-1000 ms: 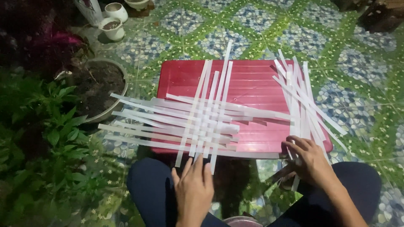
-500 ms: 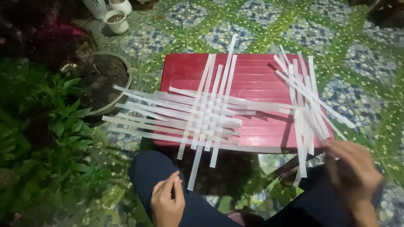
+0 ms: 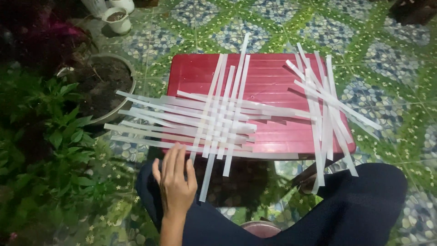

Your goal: A person is manually weaving white plastic strips together on a red stool to form a mat or base.

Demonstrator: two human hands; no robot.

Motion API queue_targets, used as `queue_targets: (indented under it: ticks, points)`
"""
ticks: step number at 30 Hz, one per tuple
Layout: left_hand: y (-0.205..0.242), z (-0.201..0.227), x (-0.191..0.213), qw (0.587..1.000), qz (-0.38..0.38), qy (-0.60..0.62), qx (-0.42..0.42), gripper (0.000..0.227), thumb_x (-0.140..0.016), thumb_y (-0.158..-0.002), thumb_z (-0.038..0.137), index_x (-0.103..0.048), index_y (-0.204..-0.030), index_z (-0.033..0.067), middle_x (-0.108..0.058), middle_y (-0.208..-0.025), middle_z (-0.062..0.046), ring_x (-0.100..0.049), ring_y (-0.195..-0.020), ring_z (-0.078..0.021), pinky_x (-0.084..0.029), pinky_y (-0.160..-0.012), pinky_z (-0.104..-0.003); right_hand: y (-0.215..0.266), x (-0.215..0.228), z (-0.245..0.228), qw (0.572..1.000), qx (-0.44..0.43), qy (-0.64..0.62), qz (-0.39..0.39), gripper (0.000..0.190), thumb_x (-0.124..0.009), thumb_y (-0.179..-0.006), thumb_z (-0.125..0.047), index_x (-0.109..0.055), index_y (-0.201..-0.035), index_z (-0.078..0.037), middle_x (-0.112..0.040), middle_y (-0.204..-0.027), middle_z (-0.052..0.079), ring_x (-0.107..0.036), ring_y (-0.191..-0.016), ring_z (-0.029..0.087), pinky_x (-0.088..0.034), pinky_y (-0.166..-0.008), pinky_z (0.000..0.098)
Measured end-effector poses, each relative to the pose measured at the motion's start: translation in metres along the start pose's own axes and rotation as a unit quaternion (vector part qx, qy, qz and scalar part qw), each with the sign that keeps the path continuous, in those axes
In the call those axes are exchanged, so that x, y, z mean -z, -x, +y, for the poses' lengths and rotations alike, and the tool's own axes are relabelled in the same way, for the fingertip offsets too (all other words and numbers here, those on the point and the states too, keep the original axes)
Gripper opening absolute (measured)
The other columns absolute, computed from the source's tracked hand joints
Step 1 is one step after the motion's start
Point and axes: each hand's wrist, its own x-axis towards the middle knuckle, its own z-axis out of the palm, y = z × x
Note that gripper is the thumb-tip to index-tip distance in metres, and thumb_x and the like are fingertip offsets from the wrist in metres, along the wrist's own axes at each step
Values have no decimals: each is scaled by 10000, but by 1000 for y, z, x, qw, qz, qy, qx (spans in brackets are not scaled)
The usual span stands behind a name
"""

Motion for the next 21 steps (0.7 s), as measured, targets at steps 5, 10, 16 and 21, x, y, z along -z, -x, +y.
queue_targets:
  ticks: [5, 10, 16, 21]
  points:
    - [-9, -19, -21, 994, -34, -13, 100, 437, -367, -918, 258, -417, -1304, 60, -360, -1379, -134, -291, -1292, -297, -73, -1027, -575, 61, 142, -148, 963, -50, -213, -159, 438, -273, -1047, -292, -576, -828, -64, -575, -740, 166, -572, -674, 303, -439, -620, 422]
    - [-7, -26, -24, 992, -78, -17, 94, 455, -342, -930, 258, -346, -1349, 82, -237, -1437, -124, -182, -1338, -297, 3, -1007, -613, 154, 242, -260, 815, 39, -463, -346, 320, -527, -808, -192, -636, -1086, -77, -761, -865, 79, -740, -796, 155, -544, -709, 269]
    - [17, -8, -17, 994, 15, -43, 100, 335, -409, -906, 189, -518, -1192, 53, -494, -1269, -80, -412, -1229, -251, -112, -1034, -580, 132, 259, -242, 837, 39, -540, -80, 261, -487, -907, -100, -604, -1125, -17, -622, -1005, 88, -533, -810, 166, -414, -740, 269]
    - [9, 18, -15, 997, 66, -11, 49, 235, -450, -881, 144, -632, -994, 49, -645, -979, -51, -539, -1055, -253, -198, -998, -578, 32, 189, -186, 804, 131, -579, 28, 190, -296, -1108, -261, -359, -1084, -83, -312, -739, 10, -286, -589, 101, -244, -511, 249]
